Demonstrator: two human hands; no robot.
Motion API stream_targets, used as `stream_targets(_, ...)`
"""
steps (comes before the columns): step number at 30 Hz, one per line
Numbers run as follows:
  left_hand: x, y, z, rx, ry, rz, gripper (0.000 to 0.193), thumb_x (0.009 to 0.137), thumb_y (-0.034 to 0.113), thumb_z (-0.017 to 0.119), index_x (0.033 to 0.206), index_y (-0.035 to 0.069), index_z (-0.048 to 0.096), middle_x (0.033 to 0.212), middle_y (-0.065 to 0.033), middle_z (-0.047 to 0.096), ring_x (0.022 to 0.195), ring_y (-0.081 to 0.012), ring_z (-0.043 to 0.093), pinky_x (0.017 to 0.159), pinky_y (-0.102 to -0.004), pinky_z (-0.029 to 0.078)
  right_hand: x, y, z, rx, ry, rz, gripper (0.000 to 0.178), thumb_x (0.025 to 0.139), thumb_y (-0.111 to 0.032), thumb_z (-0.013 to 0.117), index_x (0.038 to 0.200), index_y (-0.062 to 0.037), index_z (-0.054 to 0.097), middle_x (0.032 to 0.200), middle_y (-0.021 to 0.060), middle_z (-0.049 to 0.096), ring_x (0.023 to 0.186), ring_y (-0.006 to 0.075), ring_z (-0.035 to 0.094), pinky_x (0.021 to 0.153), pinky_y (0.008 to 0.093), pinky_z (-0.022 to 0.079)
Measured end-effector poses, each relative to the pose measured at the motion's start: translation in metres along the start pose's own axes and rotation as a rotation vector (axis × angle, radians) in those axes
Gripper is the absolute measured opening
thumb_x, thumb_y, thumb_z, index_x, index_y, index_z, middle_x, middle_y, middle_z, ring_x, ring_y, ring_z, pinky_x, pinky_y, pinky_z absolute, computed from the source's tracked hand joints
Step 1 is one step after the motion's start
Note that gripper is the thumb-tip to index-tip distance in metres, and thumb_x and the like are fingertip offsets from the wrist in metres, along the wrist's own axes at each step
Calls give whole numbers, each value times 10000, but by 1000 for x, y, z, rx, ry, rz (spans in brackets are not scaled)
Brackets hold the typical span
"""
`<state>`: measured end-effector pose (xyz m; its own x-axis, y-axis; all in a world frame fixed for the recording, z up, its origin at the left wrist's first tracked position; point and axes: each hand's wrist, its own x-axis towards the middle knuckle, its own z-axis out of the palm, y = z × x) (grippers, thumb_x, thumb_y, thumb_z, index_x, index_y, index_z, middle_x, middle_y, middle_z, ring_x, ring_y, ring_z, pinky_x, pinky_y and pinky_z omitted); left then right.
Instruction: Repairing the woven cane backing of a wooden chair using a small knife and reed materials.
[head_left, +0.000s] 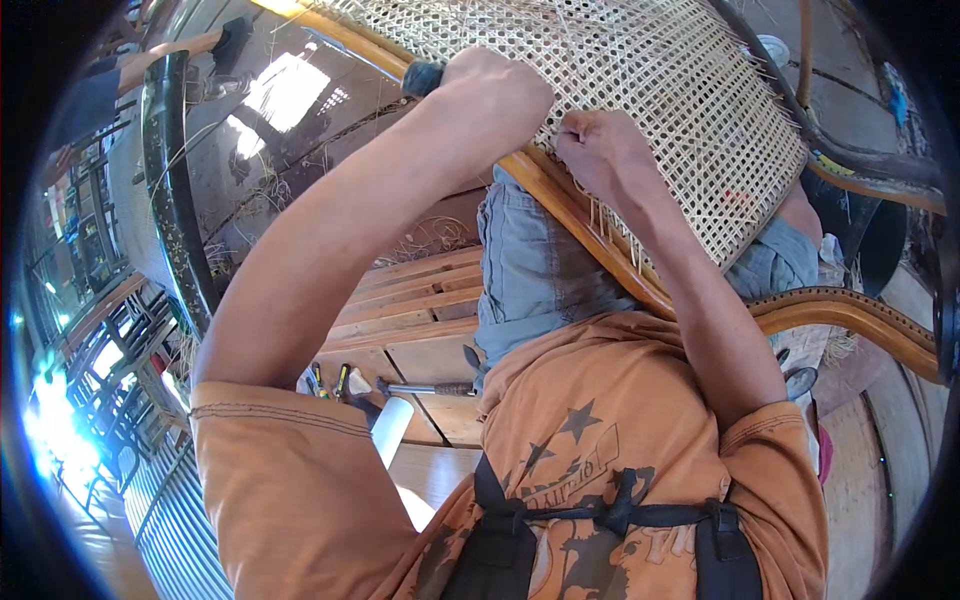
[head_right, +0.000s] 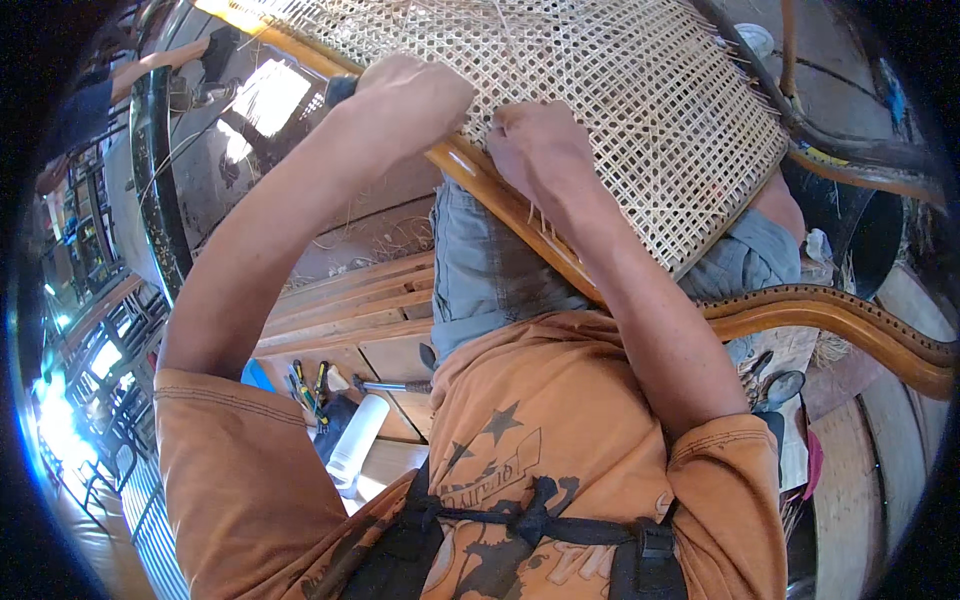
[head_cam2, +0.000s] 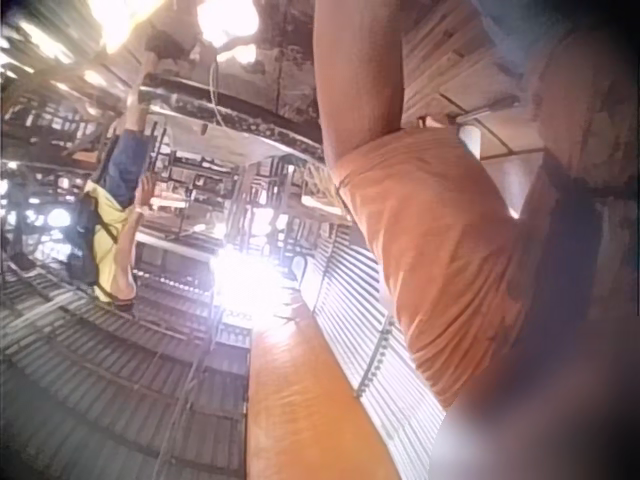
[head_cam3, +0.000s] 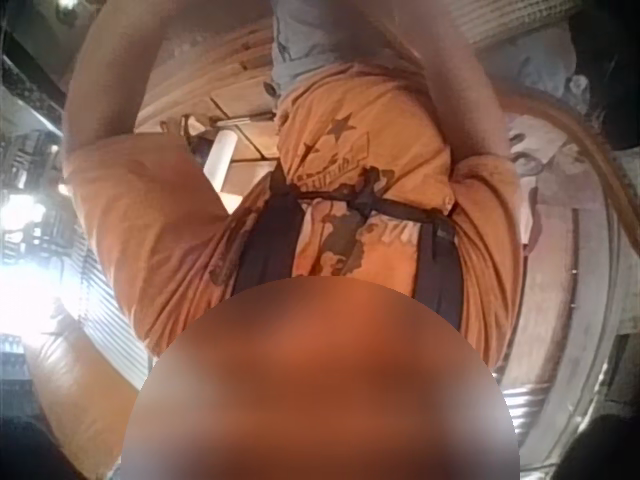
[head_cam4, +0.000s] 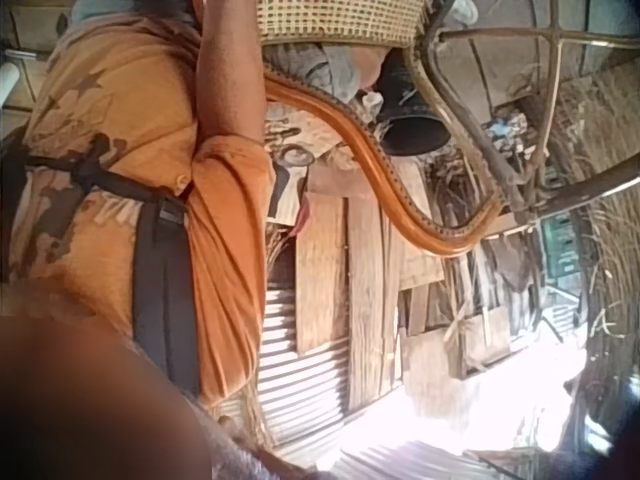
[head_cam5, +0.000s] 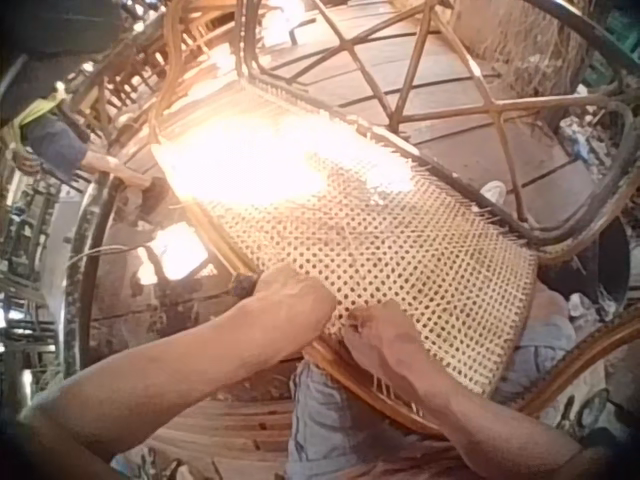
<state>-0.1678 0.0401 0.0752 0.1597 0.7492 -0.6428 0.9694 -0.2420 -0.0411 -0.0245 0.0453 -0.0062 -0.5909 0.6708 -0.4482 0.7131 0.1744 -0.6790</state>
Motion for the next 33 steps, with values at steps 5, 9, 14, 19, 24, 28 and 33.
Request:
stream_targets(5, 1, -2, 9, -21, -31, -55, 197, 799, 181, 557, 832, 52, 703, 867, -160, 673, 812, -290, 667, 729, -387, 520, 2, -13, 4, -30, 46, 33, 191, 799, -204, 554, 888, -69, 656, 870, 140, 661, 819, 322, 631, 760, 404, 518)
stream_targets(9, 4, -14, -6, -43, -138, -183, 279, 816, 284, 549, 834, 46, 693, 854, -150, 677, 800, -269, 669, 740, -395, 518, -4, -3, 17, -370, 318, -237, 148, 797, -174, 553, 844, -65, 641, 878, 121, 630, 878, 299, 601, 748, 409, 512)
stream_targets(14, -20, -38, 12, -85, -132, -237, 408, 871, 394, 518, 827, 13, 658, 795, -159, 660, 775, -287, 659, 749, -410, 508, 6, 5, 12, -308, 368, -507, 81, 789, -109, 569, 852, -73, 604, 906, 90, 590, 900, 267, 586, 730, 370, 519)
stream_targets(19, -28, -42, 15, -102, -63, -211, 422, 876, 401, 516, 817, 5, 649, 782, -171, 650, 782, -303, 651, 741, -425, 505, 10, 9, 7, -261, 291, -546, 90, 783, -86, 576, 866, -68, 602, 920, 82, 588, 902, 262, 592, 743, 364, 521)
stream_targets(24, -42, -64, 8, -80, -109, -384, 385, 877, 392, 531, 864, 34, 674, 873, -152, 671, 870, -272, 652, 811, -389, 497, 12, 1, 4, -295, 228, -450, 107, 797, -97, 553, 870, -45, 613, 887, 115, 608, 872, 298, 604, 747, 394, 514)
stream_targets(28, -58, -63, 3, 0, 32, -331, 388, 875, 390, 531, 840, 29, 671, 848, -164, 665, 848, -288, 649, 791, -403, 497, 21, -15, 0, -174, 76, -297, 155, 839, -143, 541, 875, -32, 644, 795, 134, 634, 768, 271, 624, 738, 383, 503)
stream_targets(33, -47, -44, -24, -151, 106, -187, 398, 878, 386, 513, 809, 15, 637, 731, -184, 627, 708, -336, 629, 716, -441, 486, 10, -26, -6, 526, -29, -204, 232, 883, -233, 549, 914, -44, 680, 732, 99, 640, 685, 158, 592, 675, 322, 474)
